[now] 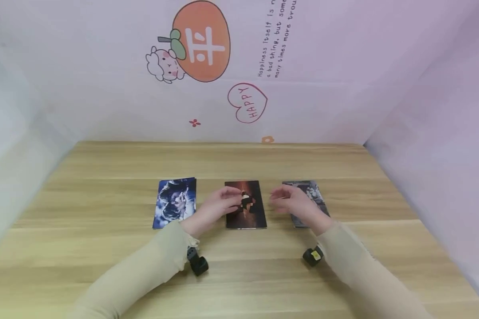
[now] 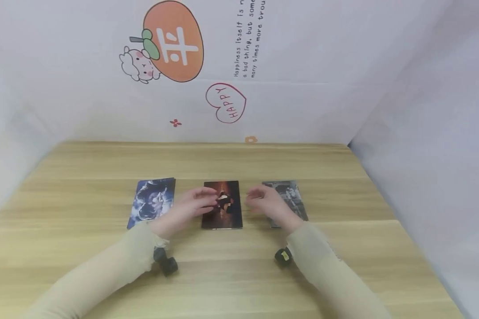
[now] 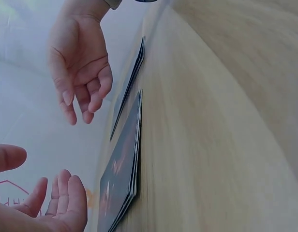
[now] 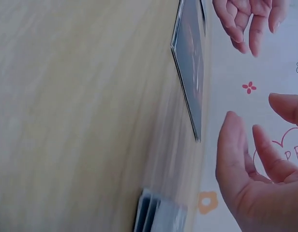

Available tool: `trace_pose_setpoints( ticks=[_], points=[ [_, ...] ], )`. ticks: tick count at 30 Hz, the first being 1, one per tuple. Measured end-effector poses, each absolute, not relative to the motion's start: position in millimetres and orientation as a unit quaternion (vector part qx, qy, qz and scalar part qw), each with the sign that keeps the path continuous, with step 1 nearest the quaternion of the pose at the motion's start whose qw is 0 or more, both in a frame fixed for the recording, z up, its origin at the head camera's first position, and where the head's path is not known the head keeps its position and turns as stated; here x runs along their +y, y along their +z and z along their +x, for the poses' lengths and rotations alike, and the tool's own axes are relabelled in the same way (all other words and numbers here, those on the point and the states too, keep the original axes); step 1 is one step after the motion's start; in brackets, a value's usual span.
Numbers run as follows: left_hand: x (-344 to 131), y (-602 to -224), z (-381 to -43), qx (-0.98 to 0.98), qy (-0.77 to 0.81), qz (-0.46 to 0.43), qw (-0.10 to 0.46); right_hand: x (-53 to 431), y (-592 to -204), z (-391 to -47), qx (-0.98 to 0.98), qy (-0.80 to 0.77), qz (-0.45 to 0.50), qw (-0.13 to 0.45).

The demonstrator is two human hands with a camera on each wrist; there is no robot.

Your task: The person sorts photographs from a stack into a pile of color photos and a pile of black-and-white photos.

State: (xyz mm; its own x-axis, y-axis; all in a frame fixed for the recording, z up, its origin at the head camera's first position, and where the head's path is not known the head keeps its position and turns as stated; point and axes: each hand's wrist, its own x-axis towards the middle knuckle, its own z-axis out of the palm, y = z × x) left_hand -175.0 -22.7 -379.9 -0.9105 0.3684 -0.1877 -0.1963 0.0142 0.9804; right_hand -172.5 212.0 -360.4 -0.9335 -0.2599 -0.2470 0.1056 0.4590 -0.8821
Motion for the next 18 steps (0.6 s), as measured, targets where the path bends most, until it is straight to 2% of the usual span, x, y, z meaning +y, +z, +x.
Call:
trace_pose_setpoints(
  ticks=[7,18],
  points=[
    [-39,-380,-173,0.707,0.68,0.074,0.176,202,-363,-174,0.831,-0.523,-0.03,0.19],
    [-56,-383,-171,0.733,0.659,0.037,0.167,192,-370,-181,0.839,-0.504,-0.042,0.2]
  ],
)
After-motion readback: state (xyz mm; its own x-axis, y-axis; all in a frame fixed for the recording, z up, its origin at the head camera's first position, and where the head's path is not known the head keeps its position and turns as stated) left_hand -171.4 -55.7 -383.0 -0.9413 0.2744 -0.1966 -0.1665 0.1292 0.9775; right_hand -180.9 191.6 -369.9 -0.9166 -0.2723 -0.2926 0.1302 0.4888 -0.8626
